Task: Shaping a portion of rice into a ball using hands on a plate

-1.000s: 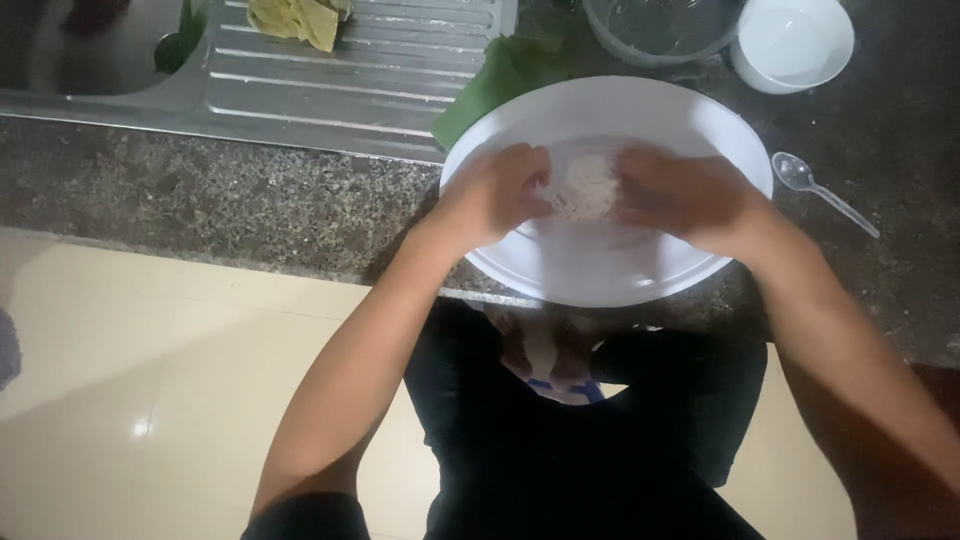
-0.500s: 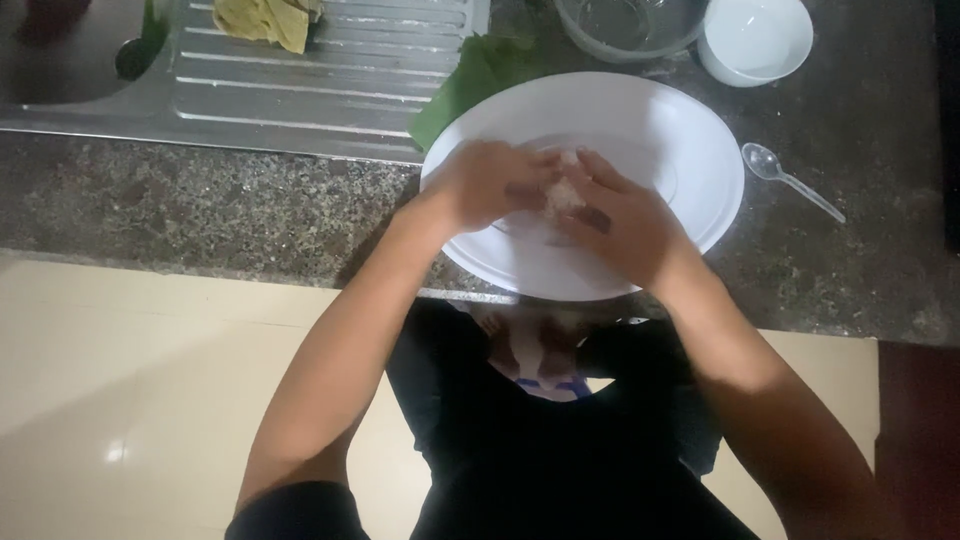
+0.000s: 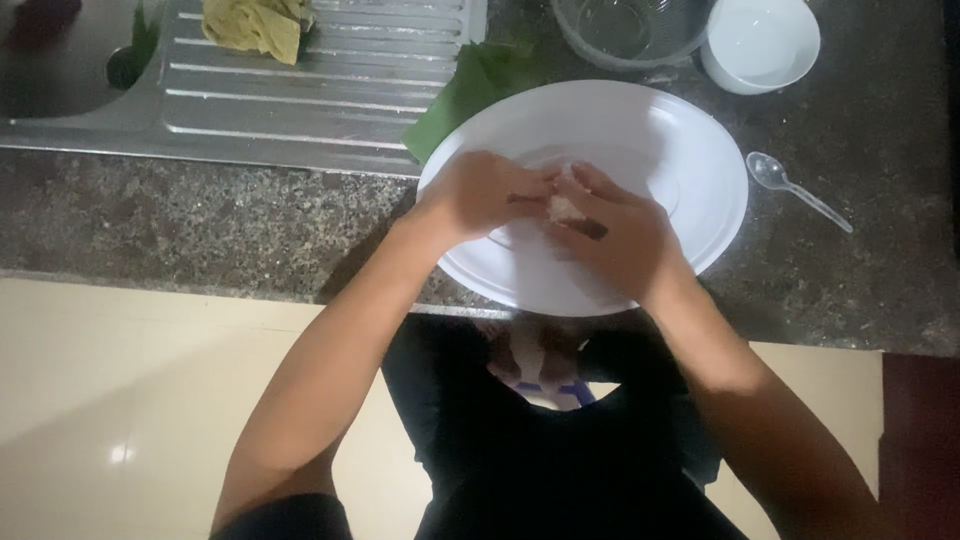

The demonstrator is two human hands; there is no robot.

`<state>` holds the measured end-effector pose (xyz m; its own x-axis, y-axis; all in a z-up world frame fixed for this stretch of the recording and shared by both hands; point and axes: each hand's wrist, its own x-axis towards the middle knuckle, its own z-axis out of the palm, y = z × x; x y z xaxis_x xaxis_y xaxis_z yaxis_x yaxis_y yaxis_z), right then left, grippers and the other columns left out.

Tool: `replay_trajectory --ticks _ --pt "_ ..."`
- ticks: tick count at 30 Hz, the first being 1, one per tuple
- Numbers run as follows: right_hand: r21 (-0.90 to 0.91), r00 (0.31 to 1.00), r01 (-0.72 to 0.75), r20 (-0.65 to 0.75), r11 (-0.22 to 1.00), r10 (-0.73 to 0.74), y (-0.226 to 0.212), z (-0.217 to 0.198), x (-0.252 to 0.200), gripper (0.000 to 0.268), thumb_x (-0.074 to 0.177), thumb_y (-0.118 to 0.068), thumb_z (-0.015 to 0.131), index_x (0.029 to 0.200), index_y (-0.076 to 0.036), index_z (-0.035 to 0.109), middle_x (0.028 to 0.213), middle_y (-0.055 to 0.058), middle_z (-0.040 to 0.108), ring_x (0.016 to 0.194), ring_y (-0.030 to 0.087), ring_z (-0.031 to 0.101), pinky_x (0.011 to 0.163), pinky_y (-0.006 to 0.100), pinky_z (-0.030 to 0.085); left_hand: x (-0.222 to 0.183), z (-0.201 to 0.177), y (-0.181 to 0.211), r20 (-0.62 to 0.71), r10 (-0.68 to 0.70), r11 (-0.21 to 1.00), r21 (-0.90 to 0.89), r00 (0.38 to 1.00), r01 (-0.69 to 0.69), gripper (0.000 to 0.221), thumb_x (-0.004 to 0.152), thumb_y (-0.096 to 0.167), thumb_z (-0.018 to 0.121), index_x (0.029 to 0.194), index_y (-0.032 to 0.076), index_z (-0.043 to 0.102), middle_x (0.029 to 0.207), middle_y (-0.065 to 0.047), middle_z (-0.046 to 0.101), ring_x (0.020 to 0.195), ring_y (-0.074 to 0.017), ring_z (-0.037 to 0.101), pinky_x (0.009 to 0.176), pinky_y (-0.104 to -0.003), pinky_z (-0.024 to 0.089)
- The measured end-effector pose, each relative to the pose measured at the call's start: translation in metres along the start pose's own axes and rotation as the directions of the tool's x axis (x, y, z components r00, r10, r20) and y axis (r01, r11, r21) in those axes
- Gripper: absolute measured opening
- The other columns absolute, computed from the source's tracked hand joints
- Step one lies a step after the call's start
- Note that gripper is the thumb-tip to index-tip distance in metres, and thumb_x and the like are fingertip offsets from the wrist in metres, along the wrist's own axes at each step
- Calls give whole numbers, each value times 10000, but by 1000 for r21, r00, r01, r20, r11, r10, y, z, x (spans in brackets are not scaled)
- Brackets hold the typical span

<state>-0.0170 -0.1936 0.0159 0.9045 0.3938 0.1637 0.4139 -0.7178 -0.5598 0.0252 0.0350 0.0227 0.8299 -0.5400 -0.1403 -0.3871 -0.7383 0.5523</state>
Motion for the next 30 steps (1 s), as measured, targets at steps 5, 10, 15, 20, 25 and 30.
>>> replay_trajectory --ticks 5,10,15,20,25,30 --pt "76 995 -93 -20 993 95 -13 -9 -2 489 845 -423 770 1308 -309 663 1403 16 612 1186 346 603 1001 482 525 -8 -5 10 -42 -43 999 -2 998 43 355 917 633 576 1207 452 670 1180 99 713 1096 -255 671 925 -405 534" --pt "56 998 -27 -62 998 30 -15 -7 4 425 890 -372 761 1295 -265 686 1351 68 649 1179 350 615 958 477 545 -9 -12 17 -36 -27 998 52 999 28 343 929 563 592 1202 383 696 1194 38 706 1086 -335 657 925 -483 524" --pt "-62 998 -23 50 998 26 -11 -15 3 480 886 -413 740 1338 -276 652 1393 45 617 1188 352 608 984 511 518 -2 1 7 -18 -37 999 31 999 38 347 943 604 552 1231 448 664 1213 55 705 1104 -323 665 943 -452 526" --pt "-112 983 -28 176 993 48 -35 -37 9 514 895 -446 698 1375 -278 620 1396 65 612 1190 373 612 1023 542 480 -10 1 12 -64 3 999 -53 998 -7 348 1011 449 529 1301 312 663 1258 -31 697 1200 -303 625 1029 -409 477" --pt "-39 967 -41 250 998 49 -40 -50 19 620 874 -468 731 1389 -148 601 1381 161 612 1229 437 573 1063 574 428 -21 -13 30 -119 98 995 24 988 -96 347 1042 384 489 1285 223 677 1235 -60 703 1214 -274 604 1054 -407 446" --pt "-242 940 183 326 953 -98 -13 -57 24 635 851 -422 743 1334 -27 621 1203 255 697 1109 441 661 989 545 505 -22 -4 29 -94 238 965 133 967 -225 787 959 583 593 1503 44 413 1534 -197 454 1431 -353 416 1215 -483 272"
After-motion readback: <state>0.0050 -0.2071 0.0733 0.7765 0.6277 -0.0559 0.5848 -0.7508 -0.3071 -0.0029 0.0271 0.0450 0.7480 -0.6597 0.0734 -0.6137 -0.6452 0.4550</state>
